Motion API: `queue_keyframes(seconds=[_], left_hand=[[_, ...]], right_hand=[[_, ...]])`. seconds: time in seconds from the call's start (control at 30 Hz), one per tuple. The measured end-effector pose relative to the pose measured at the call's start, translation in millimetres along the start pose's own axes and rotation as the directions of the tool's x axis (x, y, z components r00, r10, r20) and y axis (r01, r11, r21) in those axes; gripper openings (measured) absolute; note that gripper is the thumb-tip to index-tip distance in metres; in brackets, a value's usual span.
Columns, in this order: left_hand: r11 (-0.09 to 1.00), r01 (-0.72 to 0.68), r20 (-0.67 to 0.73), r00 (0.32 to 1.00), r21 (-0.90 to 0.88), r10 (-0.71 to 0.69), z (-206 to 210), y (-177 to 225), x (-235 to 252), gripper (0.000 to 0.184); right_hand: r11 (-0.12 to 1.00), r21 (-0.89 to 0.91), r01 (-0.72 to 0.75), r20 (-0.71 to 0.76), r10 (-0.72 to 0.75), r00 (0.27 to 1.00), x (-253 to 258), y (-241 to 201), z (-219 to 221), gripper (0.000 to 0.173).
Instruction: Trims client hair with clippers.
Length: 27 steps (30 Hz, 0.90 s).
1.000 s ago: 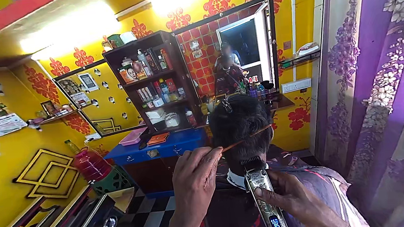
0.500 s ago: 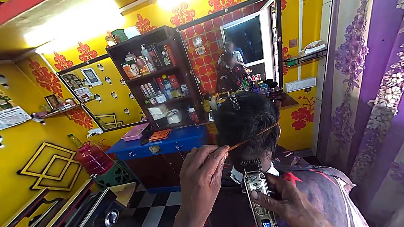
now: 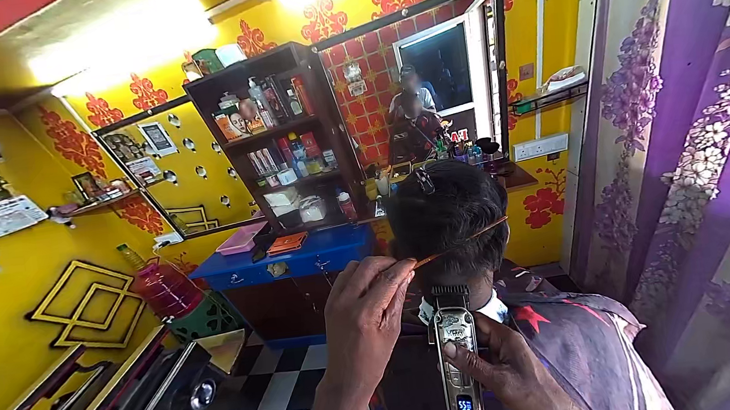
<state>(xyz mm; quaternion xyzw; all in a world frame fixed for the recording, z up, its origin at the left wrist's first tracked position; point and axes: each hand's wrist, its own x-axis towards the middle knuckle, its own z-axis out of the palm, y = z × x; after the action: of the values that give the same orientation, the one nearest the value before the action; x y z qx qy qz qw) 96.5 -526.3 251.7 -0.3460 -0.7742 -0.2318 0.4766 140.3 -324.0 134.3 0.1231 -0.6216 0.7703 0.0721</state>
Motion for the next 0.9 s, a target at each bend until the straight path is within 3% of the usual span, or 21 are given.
queue_keyframes(seconds=[0.2, 0.3, 0.4, 0.47, 0.57, 0.63, 0.9], left_hand=[[1.000, -0.003, 0.014, 1.000, -0.021, 0.003, -1.1, -1.5, 2.1, 0.018], [1.000, 0.004, 0.024, 1.000, -0.024, -0.003, -1.0, -1.8, 3.2, 0.018], [0.999, -0.007, 0.037, 0.999, -0.038, 0.008, -3.1, -1.9, 4.0, 0.018], [0.988, 0.003, 0.012, 1.000, -0.157, -0.001, -5.8, -2.1, 3.4, 0.016], [0.907, 0.079, -0.114, 0.984, -0.413, -0.138, -18.2, -0.6, -2.7, 0.016], [0.864, 0.141, -0.184, 0.948, -0.483, -0.258, -28.9, -3.7, -11.9, 0.017], [0.820, 0.349, -0.162, 0.873, -0.453, -0.461, -36.1, -32.0, -94.4, 0.019]], right_hand=[[0.993, 0.001, 0.119, -0.027, -0.119, 0.993, 10.0, -17.3, 7.5, 0.047], [0.975, -0.091, 0.201, -0.057, -0.207, 0.977, 12.0, -12.4, 12.6, 0.055], [0.988, -0.104, 0.113, -0.062, -0.119, 0.991, 8.2, 6.5, 16.6, 0.055], [0.997, -0.063, 0.044, -0.082, -0.049, 0.995, 6.3, 19.2, 21.7, 0.055], [0.995, -0.084, 0.056, -0.151, -0.068, 0.986, 8.9, 27.3, 29.3, 0.061], [0.994, -0.078, 0.074, -0.181, -0.088, 0.980, 11.5, 24.5, 34.6, 0.066], [0.985, -0.045, 0.169, -0.235, -0.175, 0.956, 22.3, 1.2, 50.5, 0.064]])
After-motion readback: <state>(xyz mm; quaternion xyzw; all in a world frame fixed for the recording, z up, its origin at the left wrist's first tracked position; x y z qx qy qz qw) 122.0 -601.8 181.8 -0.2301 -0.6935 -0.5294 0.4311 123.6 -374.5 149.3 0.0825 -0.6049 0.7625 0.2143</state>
